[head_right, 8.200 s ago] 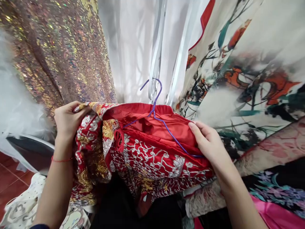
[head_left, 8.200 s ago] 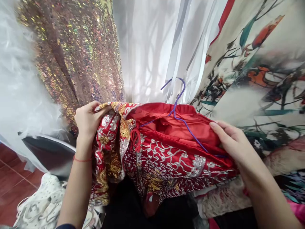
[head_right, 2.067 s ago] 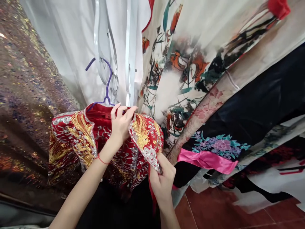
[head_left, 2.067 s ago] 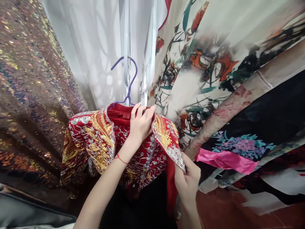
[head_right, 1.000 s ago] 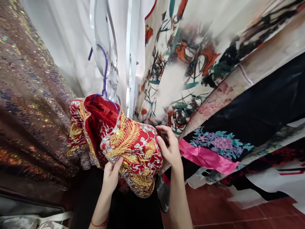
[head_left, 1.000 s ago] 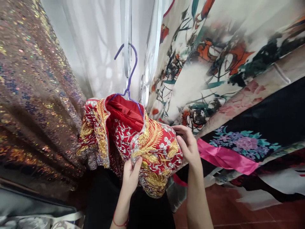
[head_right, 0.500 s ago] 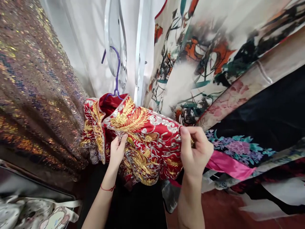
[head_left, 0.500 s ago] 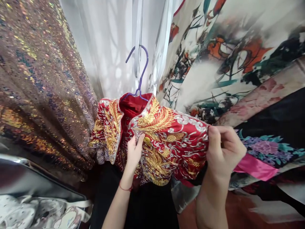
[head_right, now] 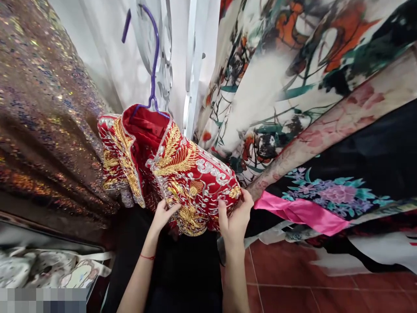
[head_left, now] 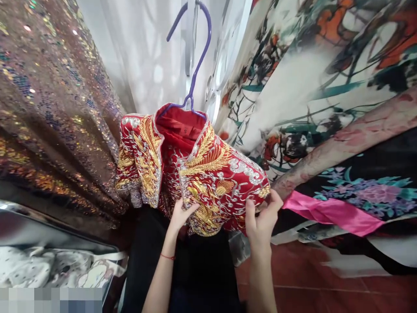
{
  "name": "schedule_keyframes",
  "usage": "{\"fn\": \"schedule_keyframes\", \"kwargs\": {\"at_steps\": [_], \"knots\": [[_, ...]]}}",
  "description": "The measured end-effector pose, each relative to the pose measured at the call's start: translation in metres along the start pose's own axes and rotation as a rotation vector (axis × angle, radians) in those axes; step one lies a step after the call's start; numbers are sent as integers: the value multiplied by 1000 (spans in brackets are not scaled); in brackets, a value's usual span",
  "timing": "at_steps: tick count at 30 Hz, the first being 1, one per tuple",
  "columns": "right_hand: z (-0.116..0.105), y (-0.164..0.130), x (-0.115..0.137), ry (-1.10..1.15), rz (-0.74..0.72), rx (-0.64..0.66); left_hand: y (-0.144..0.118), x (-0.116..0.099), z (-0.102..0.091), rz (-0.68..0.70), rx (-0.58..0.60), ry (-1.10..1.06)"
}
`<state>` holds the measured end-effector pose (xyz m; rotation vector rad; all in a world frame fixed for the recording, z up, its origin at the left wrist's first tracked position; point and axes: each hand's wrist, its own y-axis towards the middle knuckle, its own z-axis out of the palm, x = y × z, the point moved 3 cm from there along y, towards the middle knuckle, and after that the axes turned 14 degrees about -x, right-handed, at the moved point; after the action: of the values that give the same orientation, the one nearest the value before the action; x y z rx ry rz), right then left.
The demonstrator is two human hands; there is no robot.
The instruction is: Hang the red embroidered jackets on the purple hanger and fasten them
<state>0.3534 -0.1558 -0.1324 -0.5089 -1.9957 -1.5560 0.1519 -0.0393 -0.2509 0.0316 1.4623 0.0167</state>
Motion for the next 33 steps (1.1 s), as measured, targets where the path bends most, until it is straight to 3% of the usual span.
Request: {"fn": "schedule_keyframes", "kwargs": {"at_steps": [2, 4, 8, 12, 15, 20, 22, 24, 28, 30, 33], "knots": [[-1, -6, -3, -41, -15, -7, -8, 12, -4, -35, 80, 29], [-4, -4, 0, -93, -65, -58, -7, 15, -10, -38, 55, 40], [-19, 12, 15, -159, -151, -258, 14, -3, -17, 20, -136, 56], [-30, 14, 23, -198, -122, -393, 37, -20, -16, 133, -352, 135], [-15, 1, 12, -206, -62, -276, 49, -8, -12, 136, -422, 185], [36, -26, -27, -146, 59, -62, 63, 27, -14, 66, -467, 257], [49, -30, -37, -168, 82, -34, 63, 32, -18, 58, -469, 284], [51, -32, -38, -203, 74, -86, 57, 32, -22, 66, -460, 312], [39, -36, -11, -273, -91, -277, 24, 28, -37, 136, -433, 394], [35, -41, 12, -285, -213, -276, 4, 26, -45, 210, -321, 462], [43, -49, 50, -250, -433, -97, -16, 19, -58, 284, -89, 511]]}}
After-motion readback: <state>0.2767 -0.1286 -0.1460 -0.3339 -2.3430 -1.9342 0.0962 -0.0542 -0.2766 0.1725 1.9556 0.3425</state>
